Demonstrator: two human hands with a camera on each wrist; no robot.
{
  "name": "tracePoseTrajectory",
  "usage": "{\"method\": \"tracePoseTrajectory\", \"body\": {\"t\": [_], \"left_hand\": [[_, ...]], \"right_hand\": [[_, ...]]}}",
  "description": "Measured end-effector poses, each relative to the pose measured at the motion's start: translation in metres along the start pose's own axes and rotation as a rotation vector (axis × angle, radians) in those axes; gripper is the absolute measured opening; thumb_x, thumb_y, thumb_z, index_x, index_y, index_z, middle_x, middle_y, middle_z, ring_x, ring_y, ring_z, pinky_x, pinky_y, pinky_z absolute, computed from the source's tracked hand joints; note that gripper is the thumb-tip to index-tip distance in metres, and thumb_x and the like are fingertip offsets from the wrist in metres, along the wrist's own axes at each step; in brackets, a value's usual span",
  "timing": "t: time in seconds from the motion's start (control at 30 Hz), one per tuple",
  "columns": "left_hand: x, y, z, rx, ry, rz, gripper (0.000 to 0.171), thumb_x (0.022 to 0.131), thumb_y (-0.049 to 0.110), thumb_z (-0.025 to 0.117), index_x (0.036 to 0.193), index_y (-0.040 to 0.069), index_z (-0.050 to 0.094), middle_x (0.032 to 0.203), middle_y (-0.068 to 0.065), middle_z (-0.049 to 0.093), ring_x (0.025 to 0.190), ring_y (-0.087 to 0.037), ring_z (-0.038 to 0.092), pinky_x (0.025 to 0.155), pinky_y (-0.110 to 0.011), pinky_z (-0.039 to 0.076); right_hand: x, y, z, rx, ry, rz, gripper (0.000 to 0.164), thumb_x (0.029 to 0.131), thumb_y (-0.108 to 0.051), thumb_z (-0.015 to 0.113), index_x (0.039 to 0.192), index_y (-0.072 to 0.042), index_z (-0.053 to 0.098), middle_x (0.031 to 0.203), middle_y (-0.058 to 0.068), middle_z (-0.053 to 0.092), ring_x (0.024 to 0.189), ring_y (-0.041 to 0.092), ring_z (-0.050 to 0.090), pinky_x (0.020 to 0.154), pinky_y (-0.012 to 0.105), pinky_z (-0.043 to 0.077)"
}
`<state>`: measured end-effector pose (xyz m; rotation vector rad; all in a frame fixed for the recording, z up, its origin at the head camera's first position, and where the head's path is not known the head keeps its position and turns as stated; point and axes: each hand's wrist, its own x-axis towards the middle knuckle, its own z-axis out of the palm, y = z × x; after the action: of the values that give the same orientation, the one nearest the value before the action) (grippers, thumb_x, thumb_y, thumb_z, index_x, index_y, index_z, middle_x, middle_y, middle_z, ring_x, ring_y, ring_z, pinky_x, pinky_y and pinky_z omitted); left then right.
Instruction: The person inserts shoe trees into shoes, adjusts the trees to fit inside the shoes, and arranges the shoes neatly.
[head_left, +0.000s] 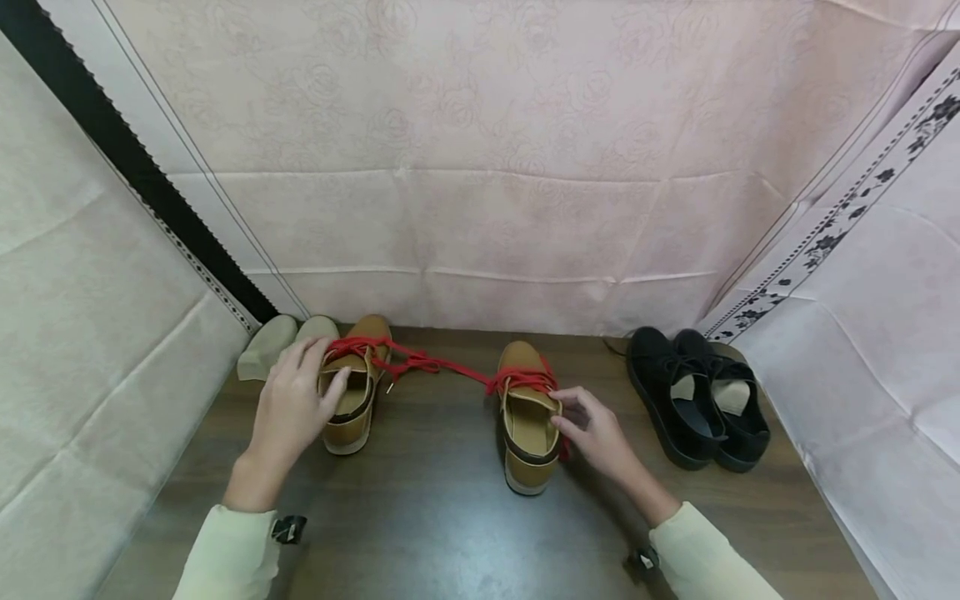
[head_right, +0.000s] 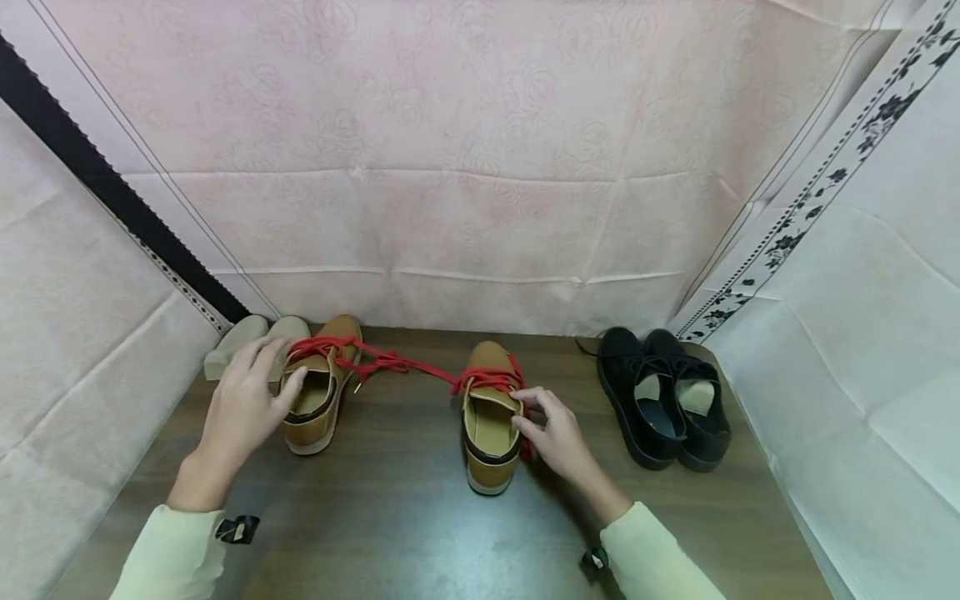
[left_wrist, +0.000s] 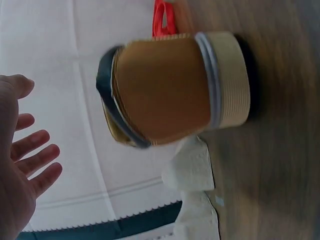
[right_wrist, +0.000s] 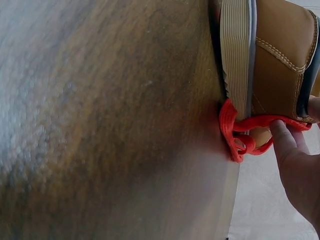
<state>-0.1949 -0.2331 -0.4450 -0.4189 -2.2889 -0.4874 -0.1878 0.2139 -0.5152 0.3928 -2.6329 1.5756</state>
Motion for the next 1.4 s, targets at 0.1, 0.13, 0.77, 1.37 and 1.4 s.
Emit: {"method": "tracePoseTrajectory", "body": {"t": [0.1, 0.13, 0.77, 1.37, 1.4], "left_hand": [[0.002, -0.010, -0.001, -0.001, -0.018, -0.063, 0.049, 0.087, 0.015, 0.080, 0.128, -0.007, 0.063, 0.124, -0.031, 0.063, 0.113, -0.049, 0.061, 0.092, -0.063, 0.051], [0.002, -0.013, -0.002, -0.002, -0.025, -0.085, 0.049, 0.088, 0.014, 0.080, 0.129, -0.007, 0.063, 0.125, -0.031, 0.063, 0.114, -0.049, 0.060, 0.092, -0.063, 0.051], [0.013, -0.059, 0.000, -0.071, -0.147, -0.344, 0.046, 0.092, 0.010, 0.077, 0.131, -0.006, 0.061, 0.136, -0.032, 0.056, 0.127, -0.053, 0.053, 0.100, -0.069, 0.044], [0.007, -0.104, 0.034, -0.028, -0.384, -0.515, 0.064, 0.095, 0.029, 0.075, 0.142, -0.008, 0.052, 0.142, -0.034, 0.052, 0.130, -0.054, 0.047, 0.106, -0.069, 0.038], [0.007, -0.105, 0.035, -0.045, -0.405, -0.540, 0.065, 0.095, 0.029, 0.074, 0.144, -0.008, 0.050, 0.144, -0.035, 0.051, 0.131, -0.055, 0.047, 0.106, -0.068, 0.039]], "right_hand": [[0.000, -0.001, 0.000, 0.002, -0.001, 0.002, 0.034, 0.093, -0.005, 0.075, 0.124, -0.016, 0.065, 0.127, 0.006, 0.067, 0.118, 0.024, 0.067, 0.102, 0.047, 0.055], [0.000, -0.002, 0.000, 0.004, -0.001, 0.003, 0.034, 0.093, -0.005, 0.075, 0.124, -0.016, 0.065, 0.127, 0.006, 0.067, 0.118, 0.025, 0.067, 0.102, 0.048, 0.055], [0.001, 0.002, 0.000, -0.011, 0.001, -0.025, 0.034, 0.093, -0.005, 0.076, 0.124, -0.015, 0.067, 0.126, 0.006, 0.067, 0.116, 0.025, 0.066, 0.102, 0.051, 0.054], [0.001, 0.003, 0.000, -0.009, -0.001, -0.051, 0.034, 0.093, -0.005, 0.075, 0.124, -0.014, 0.067, 0.125, 0.008, 0.067, 0.115, 0.025, 0.066, 0.100, 0.053, 0.054], [0.001, 0.003, -0.001, -0.010, -0.001, -0.048, 0.033, 0.093, -0.005, 0.075, 0.124, -0.014, 0.067, 0.125, 0.007, 0.068, 0.115, 0.025, 0.066, 0.101, 0.053, 0.054]]}}
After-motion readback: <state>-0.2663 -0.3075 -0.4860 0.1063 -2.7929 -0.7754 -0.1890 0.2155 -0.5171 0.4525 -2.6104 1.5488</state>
